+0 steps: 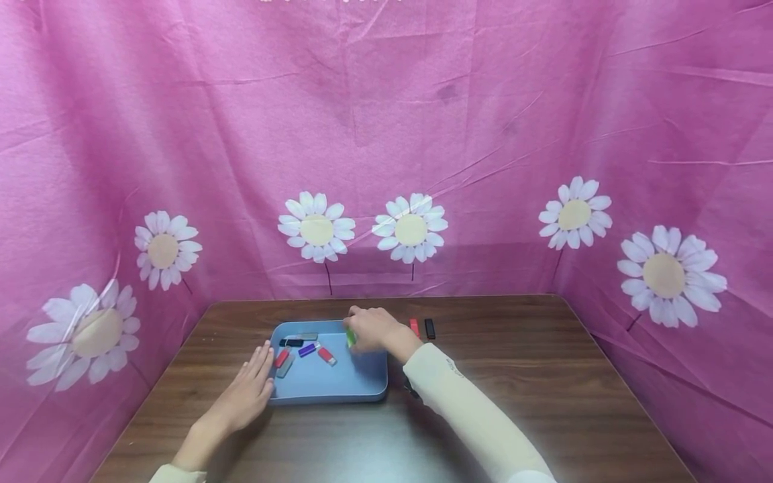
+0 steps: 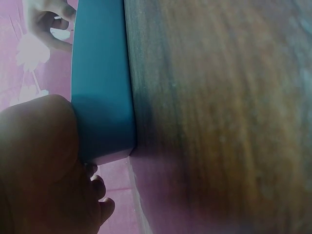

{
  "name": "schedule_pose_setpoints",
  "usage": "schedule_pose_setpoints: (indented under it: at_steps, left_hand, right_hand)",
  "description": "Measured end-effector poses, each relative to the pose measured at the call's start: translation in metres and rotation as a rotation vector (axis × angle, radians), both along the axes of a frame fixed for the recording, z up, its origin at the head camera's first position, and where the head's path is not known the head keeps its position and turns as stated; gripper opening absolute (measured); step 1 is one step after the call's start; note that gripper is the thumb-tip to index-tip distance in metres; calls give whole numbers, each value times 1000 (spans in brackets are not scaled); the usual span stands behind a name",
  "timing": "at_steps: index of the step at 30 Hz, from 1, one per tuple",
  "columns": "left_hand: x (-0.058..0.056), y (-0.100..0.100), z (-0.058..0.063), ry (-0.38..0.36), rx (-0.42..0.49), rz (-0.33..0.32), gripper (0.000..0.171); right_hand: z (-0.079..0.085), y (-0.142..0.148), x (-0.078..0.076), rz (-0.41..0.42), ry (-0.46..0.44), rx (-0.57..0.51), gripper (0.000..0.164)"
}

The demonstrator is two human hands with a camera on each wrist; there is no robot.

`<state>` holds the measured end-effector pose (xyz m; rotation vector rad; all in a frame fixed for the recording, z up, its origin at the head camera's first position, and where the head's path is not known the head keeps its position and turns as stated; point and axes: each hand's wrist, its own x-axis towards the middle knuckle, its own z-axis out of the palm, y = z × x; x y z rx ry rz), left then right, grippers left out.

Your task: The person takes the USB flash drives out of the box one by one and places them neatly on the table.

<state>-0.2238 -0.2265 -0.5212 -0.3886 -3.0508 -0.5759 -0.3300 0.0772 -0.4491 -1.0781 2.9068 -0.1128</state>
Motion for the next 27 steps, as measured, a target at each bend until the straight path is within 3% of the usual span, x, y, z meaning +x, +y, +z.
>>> schedule_pose_setpoints:
  at_steps: [27]
  left_hand:
    - [-1, -1, 1, -20, -4, 10, 63]
  right_hand:
    - [12, 50, 5, 2, 64, -81, 49]
